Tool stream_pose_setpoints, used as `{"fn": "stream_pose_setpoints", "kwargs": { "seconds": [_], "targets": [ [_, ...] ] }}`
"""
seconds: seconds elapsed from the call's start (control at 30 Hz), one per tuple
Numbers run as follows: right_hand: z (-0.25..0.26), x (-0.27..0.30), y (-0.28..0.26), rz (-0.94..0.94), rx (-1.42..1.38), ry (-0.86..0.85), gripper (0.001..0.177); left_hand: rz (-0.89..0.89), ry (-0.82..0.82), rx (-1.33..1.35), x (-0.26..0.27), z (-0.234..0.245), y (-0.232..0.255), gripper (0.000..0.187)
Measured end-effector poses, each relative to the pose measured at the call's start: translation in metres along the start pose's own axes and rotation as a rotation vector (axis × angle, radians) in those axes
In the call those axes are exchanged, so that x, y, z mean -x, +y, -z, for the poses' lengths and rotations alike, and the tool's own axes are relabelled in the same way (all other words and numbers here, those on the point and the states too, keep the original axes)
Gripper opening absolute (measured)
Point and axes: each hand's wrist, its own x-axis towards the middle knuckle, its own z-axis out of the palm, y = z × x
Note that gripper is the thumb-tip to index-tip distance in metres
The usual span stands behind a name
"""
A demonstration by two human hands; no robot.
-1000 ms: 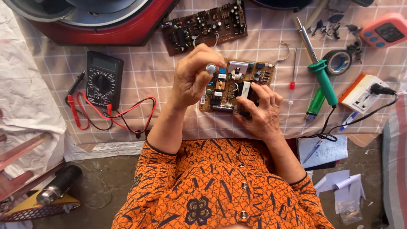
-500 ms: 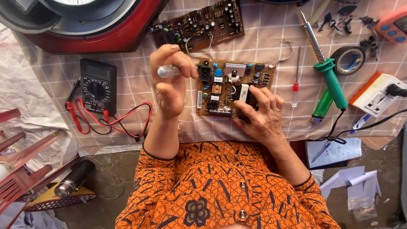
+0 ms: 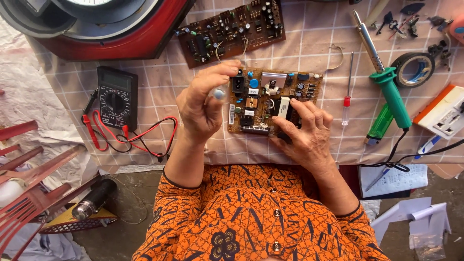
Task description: The person uses a multimeter to test points on a circuit board and then uses a screwdriver to adjust components on the board. The person handles the circuit board and tools with both hands while working at a table.
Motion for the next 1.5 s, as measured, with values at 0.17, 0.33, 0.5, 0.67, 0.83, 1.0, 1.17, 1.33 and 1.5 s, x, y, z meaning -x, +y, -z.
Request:
{"fn": "stream_pose_setpoints", "kwargs": {
  "seconds": [0.17,0.33,0.5,0.67,0.83,1.0,1.17,1.33,1.5],
  "targets": [
    [0.001,0.0,0.001,-0.004,0.005,-0.002,0.032,0.021,0.106,0.001,0.009,-0.002,-0.008,0.024],
    [-0.002,0.001,0.003,-0.003,0.013,0.011,0.032,0.001,0.149,0.056,0.007,0.005,-0.01,0.032],
    [-0.002,0.002,0.002,0.002,0.022,-0.003,0.033,-0.022,0.194,0.05,0.006,0.003,-0.008,0.031],
    [-0.003,0.001,0.001,0.002,0.011,0.011,0.033,0.093,0.186,0.196,0.003,0.0,-0.006,0.032],
    [-0.002,0.0,0.0,-0.002,0.018,0.012,0.033,0.14,0.146,0.292,0.008,-0.001,-0.008,0.054],
    [-0.001,0.0,0.001,-0.002,0.017,0.021,0.032,0.099,0.05,0.085,-0.002,0.009,-0.002,0.034],
    [0.0,0.0,0.0,0.003,0.012,0.028,0.032,0.106,0.119,0.232,0.001,0.005,-0.003,0.031],
    [0.001,-0.002,-0.001,0.01,0.009,0.025,0.031,0.114,0.131,0.191,0.003,0.005,-0.005,0.033],
    [0.001,-0.001,-0.001,0.004,0.017,0.021,0.032,0.068,0.057,0.204,0.002,-0.001,-0.005,0.033]
  ]
}}
